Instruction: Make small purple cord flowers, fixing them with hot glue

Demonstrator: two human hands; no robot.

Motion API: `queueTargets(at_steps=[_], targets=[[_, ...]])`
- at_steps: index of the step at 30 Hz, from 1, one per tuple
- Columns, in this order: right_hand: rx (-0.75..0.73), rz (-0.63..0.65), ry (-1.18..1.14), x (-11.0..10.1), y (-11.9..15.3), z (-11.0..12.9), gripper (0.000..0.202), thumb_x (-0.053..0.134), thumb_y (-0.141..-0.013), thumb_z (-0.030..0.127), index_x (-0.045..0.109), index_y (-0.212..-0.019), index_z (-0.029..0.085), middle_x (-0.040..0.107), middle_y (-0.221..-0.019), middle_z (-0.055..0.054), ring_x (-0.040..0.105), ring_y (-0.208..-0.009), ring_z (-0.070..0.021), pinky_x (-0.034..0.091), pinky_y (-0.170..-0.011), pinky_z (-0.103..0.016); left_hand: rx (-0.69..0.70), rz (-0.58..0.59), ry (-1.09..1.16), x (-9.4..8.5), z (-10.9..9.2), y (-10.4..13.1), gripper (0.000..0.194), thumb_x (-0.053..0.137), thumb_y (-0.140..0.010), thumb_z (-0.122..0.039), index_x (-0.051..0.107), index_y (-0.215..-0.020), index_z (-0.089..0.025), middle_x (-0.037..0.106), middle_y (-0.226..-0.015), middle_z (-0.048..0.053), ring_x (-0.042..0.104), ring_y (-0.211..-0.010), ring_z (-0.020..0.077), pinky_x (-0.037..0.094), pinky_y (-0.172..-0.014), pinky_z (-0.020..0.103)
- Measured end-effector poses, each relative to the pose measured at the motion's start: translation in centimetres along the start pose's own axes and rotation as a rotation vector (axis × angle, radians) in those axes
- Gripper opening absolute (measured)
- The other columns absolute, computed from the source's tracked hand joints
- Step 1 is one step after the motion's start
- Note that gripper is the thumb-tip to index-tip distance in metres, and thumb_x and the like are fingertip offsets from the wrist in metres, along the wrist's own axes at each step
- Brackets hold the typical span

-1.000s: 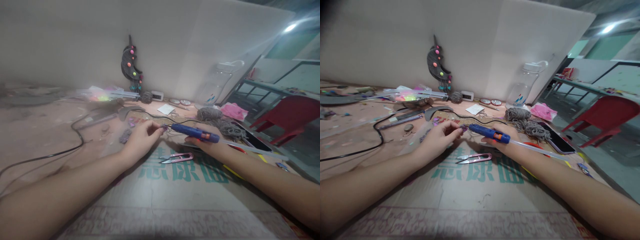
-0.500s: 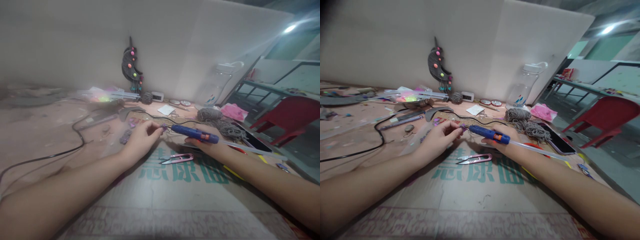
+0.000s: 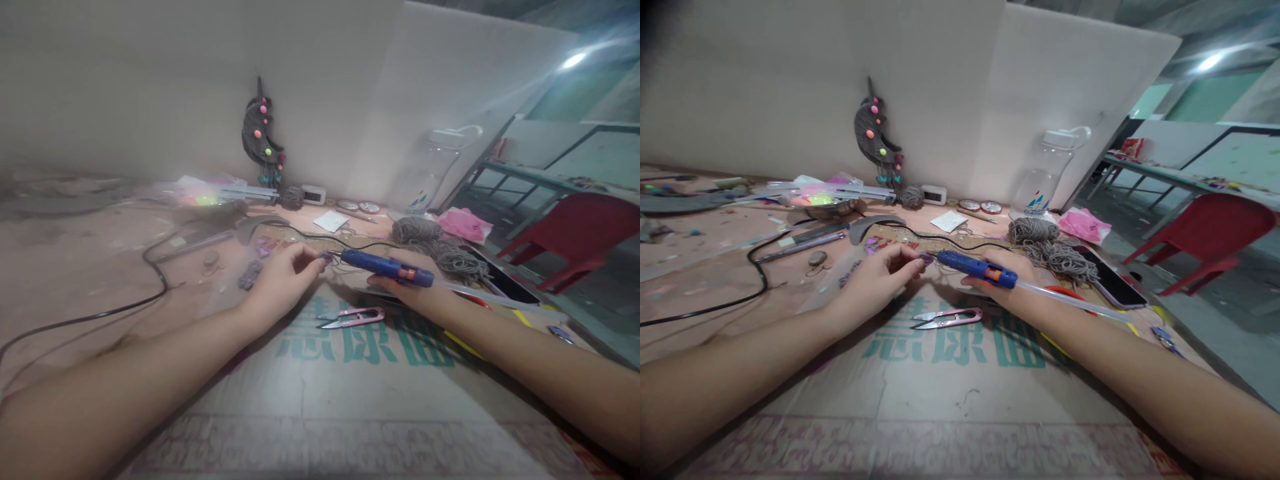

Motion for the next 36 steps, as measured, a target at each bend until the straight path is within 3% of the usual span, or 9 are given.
queueTargets(at_steps=[19, 22, 26, 29, 31, 33, 36], targets=[[-0.001, 0.040, 0.008, -0.1, 0.1, 0.3, 0.027, 0.070, -0.074, 0.044, 0.060, -0.070, 0.020, 0.064, -0.072, -0.001, 0.058, -0.067, -0.0177, 0.044, -0.062, -0.029, -0.024, -0.029, 0.071, 0.1, 1.0, -0.5, 0.022, 0.058, -0.085, -0.040, 0.060, -0.084, -0.018, 0.069, -0.084, 0.003, 0.059, -0.067, 0.0143, 0.043, -0.061, 0.024], [-0.005, 0.011, -0.100, -0.1, 0.2, 0.2, 0.022, 0.069, -0.076, 0.042, 0.062, -0.076, 0.021, 0.066, -0.077, -0.003, 0.060, -0.070, -0.0190, 0.047, -0.063, -0.031, -0.038, -0.035, 0.097, 0.1, 1.4, -0.6, 0.023, 0.059, -0.084, -0.041, 0.061, -0.084, -0.018, 0.070, -0.084, 0.004, 0.060, -0.069, 0.0151, 0.044, -0.062, 0.025], [0.099, -0.056, -0.263, -0.9, -0.2, -0.2, 0.028, 0.056, -0.087, 0.047, 0.063, -0.079, 0.021, 0.068, -0.079, -0.005, 0.063, -0.072, -0.0206, 0.052, -0.068, -0.034, -0.045, -0.048, 0.081, 0.0, 1.5, -0.7, 0.025, 0.059, -0.083, -0.043, 0.062, -0.083, -0.018, 0.070, -0.083, 0.003, 0.060, -0.068, 0.0153, 0.044, -0.062, 0.025], [0.133, -0.093, -0.401, -2.2, -0.9, 0.0, 0.039, 0.046, -0.092, 0.051, 0.066, -0.077, 0.021, 0.071, -0.082, -0.006, 0.066, -0.078, -0.0209, 0.053, -0.074, -0.034, -0.047, -0.038, 0.046, 0.0, 1.1, -0.6, 0.023, 0.059, -0.083, -0.041, 0.062, -0.083, -0.018, 0.069, -0.081, 0.003, 0.060, -0.070, 0.0162, 0.043, -0.063, 0.026], [0.171, -0.112, -0.463, -3.1, -1.6, 0.4, 0.040, 0.047, -0.091, 0.055, 0.068, -0.086, 0.021, 0.073, -0.089, -0.007, 0.067, -0.083, -0.0221, 0.053, -0.066, -0.031, -0.051, -0.019, 0.042, 0.1, 0.8, -0.5, 0.022, 0.059, -0.083, -0.040, 0.061, -0.082, -0.018, 0.069, -0.079, 0.003, 0.061, -0.071, 0.0170, 0.043, -0.065, 0.026], [0.247, -0.113, -0.413, -4.0, -2.7, 0.8, 0.042, 0.053, -0.086, 0.058, 0.070, -0.092, 0.021, 0.073, -0.092, -0.008, 0.068, -0.083, -0.0235, 0.049, -0.053, -0.028, -0.050, -0.002, 0.048, 0.1, 0.6, -0.4, 0.022, 0.059, -0.084, -0.040, 0.061, -0.082, -0.018, 0.069, -0.078, 0.002, 0.061, -0.073, 0.0175, 0.043, -0.067, 0.027], [0.304, -0.128, -0.221, -4.6, -5.3, 1.1, 0.039, 0.066, -0.078, 0.055, 0.072, -0.092, 0.019, 0.073, -0.084, -0.008, 0.066, -0.069, -0.0219, 0.047, -0.051, -0.028, -0.054, 0.000, 0.025, 0.1, 0.5, -0.4, 0.022, 0.058, -0.084, -0.039, 0.061, -0.082, -0.018, 0.068, -0.080, 0.002, 0.060, -0.074, 0.0176, 0.042, -0.067, 0.027]])
Point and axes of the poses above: each hand's wrist, its own y-axis away from the middle knuckle, its own x-axis out of the palm, z = x × y, the point moved 3 cm from there along -y, towards the middle knuckle
